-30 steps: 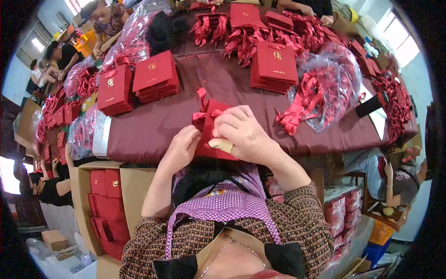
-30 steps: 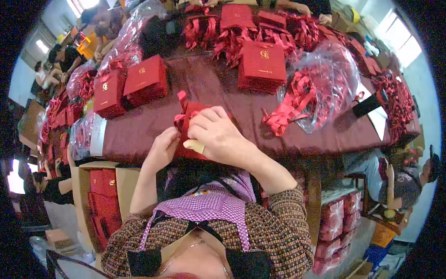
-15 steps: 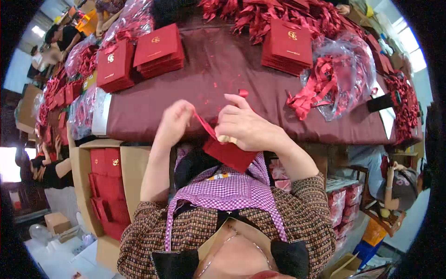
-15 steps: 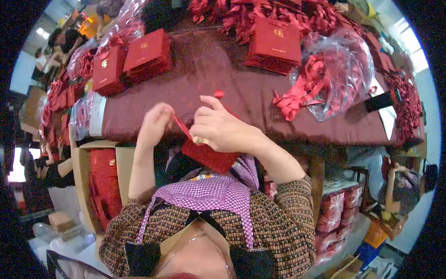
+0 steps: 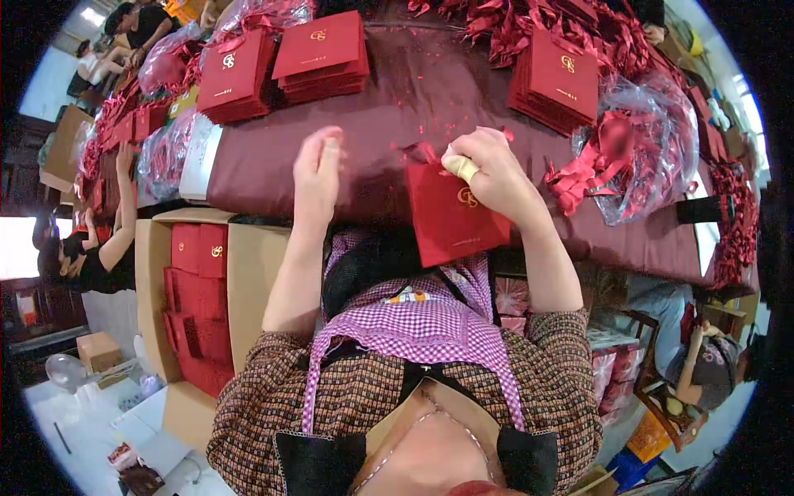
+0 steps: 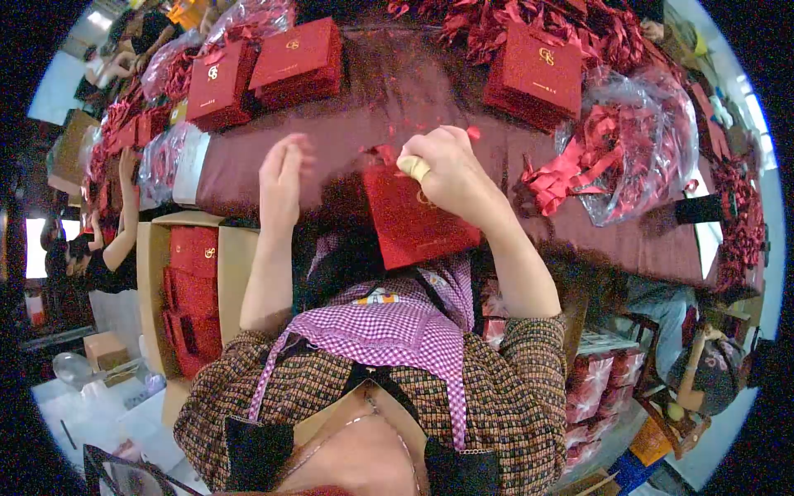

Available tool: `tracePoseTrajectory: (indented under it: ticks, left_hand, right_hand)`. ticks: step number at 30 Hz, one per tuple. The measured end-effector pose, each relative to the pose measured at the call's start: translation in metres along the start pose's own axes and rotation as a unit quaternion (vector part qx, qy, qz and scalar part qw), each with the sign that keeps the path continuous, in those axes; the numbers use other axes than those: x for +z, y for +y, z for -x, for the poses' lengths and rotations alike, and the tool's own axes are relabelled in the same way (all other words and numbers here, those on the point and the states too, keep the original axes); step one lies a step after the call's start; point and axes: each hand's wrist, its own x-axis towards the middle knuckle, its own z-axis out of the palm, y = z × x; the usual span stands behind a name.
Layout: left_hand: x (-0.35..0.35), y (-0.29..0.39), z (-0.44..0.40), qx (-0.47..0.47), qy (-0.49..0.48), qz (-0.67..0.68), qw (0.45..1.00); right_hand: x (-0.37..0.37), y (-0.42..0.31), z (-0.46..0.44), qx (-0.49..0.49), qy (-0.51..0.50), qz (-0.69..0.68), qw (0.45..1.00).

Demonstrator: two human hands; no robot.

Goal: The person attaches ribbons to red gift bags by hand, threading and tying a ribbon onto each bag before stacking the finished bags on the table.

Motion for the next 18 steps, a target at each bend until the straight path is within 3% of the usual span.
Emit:
tracePoseTrajectory:
  ticks: [2,3,4,5,8,10,13,15,18]
  left_hand:
    - [0.009,-0.001,0.016,-0.086,-0.131,0.087,0.984]
    - [0.019,0.010,0.027,-0.103,-0.185,0.011,0.977]
    - [0.034,0.034,0.040,-0.157,-0.196,0.080,0.965]
    - [0.043,0.017,0.037,-0.125,-0.231,0.125,0.957]
    - [0.047,0.000,0.031,-0.168,-0.214,0.266,0.925]
    - [0.042,0.004,0.029,-0.165,-0.222,0.273,0.921]
    - [0.039,0.007,0.028,-0.168,-0.240,0.269,0.917]
    - [0.040,0.012,0.027,-0.168,-0.229,0.279,0.917]
    - [0.034,-0.014,0.022,-0.173,-0.222,0.249,0.927]
  right_hand:
    - [0.005,-0.001,-0.003,0.009,0.008,-0.010,1.000]
    - [0.008,-0.003,-0.006,0.017,0.015,-0.020,1.000]
    - [0.011,-0.002,-0.009,0.014,-0.014,-0.023,1.000]
    - [0.011,-0.003,-0.011,0.014,-0.014,-0.023,1.000]
    - [0.002,0.003,-0.017,-0.016,0.004,-0.080,0.997]
    - [-0.014,0.021,-0.021,-0.068,-0.005,-0.030,0.997]
    - [-0.023,0.044,-0.016,-0.020,-0.127,-0.125,0.984]
    - [-0.035,0.039,-0.017,0.088,-0.227,-0.103,0.964]
    - [-0.033,0.048,-0.010,0.047,-0.148,-0.139,0.978]
